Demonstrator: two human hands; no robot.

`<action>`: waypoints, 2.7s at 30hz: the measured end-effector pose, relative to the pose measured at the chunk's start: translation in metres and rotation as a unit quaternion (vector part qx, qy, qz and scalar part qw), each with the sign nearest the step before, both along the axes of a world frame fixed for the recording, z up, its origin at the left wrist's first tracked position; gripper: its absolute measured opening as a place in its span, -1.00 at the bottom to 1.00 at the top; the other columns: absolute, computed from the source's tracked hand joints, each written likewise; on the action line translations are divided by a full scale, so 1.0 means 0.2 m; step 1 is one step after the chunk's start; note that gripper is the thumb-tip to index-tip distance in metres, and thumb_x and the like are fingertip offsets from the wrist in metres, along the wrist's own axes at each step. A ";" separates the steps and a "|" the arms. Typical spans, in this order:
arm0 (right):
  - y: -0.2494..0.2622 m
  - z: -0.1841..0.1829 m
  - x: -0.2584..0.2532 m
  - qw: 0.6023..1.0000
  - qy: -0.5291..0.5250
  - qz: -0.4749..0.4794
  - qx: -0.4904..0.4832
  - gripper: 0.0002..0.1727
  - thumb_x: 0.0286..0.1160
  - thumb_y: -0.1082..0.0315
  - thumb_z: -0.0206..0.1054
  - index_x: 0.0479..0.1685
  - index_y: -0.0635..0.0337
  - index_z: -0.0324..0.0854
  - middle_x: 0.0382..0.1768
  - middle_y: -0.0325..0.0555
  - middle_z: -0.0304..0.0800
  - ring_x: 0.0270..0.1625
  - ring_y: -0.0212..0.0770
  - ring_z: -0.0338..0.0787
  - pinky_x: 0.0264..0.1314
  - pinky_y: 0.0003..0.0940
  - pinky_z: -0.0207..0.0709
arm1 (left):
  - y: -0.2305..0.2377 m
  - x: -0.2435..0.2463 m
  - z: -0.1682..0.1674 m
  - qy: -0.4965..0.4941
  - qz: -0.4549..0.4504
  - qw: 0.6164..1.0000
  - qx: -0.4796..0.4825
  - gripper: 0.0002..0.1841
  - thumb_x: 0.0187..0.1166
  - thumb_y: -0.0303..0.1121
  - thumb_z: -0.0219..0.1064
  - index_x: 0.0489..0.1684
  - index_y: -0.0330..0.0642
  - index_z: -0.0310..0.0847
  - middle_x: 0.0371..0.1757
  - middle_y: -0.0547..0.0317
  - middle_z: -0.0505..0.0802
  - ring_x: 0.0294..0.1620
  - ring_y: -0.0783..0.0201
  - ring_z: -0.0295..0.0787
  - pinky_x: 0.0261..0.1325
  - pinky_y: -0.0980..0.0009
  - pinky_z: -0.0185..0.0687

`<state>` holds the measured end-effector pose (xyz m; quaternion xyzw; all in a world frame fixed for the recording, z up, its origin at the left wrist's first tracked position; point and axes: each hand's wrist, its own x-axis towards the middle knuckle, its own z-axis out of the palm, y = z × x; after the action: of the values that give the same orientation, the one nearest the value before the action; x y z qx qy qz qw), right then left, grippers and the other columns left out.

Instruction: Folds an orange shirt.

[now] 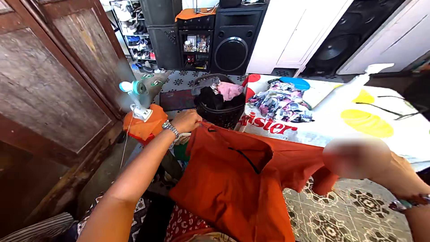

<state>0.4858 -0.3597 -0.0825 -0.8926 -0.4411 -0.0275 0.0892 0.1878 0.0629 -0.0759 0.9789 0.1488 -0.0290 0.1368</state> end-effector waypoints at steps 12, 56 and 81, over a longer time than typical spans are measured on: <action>0.05 -0.74 -0.38 0.947 0.311 -0.072 0.027 -0.32 0.72 0.30 0.27 0.77 0.31 0.16 0.44 0.48 0.58 0.36 0.39 0.72 0.43 0.32 0.53 | -0.20 -0.15 -0.75 0.001 0.131 0.951 -0.279 -0.32 0.70 -0.25 0.31 0.78 -0.29 0.16 0.44 -0.38 0.66 0.43 -0.23 0.67 0.53 -0.15 0.49; 0.11 -0.12 -0.36 0.766 0.405 -0.147 0.477 -0.75 0.73 0.38 0.19 0.24 0.17 0.64 -0.08 -0.33 0.78 -0.20 -0.51 0.74 -0.12 -0.44 0.69 | -0.13 -0.21 -0.18 -0.402 0.322 0.665 -0.540 -0.82 0.81 -0.28 0.14 0.11 -0.13 0.57 -0.21 0.30 0.77 -0.26 0.45 0.72 -0.15 0.44 0.70; -0.52 -0.90 -0.73 0.833 0.505 0.071 -0.214 -0.68 0.63 0.39 0.36 0.16 0.52 0.65 0.07 0.38 0.77 0.15 0.25 0.78 0.34 0.17 0.55 | -0.55 -1.08 -1.02 0.252 0.127 0.882 -0.378 -0.67 0.72 -0.34 0.26 0.25 -0.42 0.67 -0.04 -0.26 0.86 -0.07 -0.06 0.85 0.22 -0.06 0.67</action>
<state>0.3391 -0.4639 -0.2623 -0.7450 -0.3919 0.5287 0.1086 -0.0274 -0.0474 -0.2800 0.7854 0.2786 -0.3110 0.4569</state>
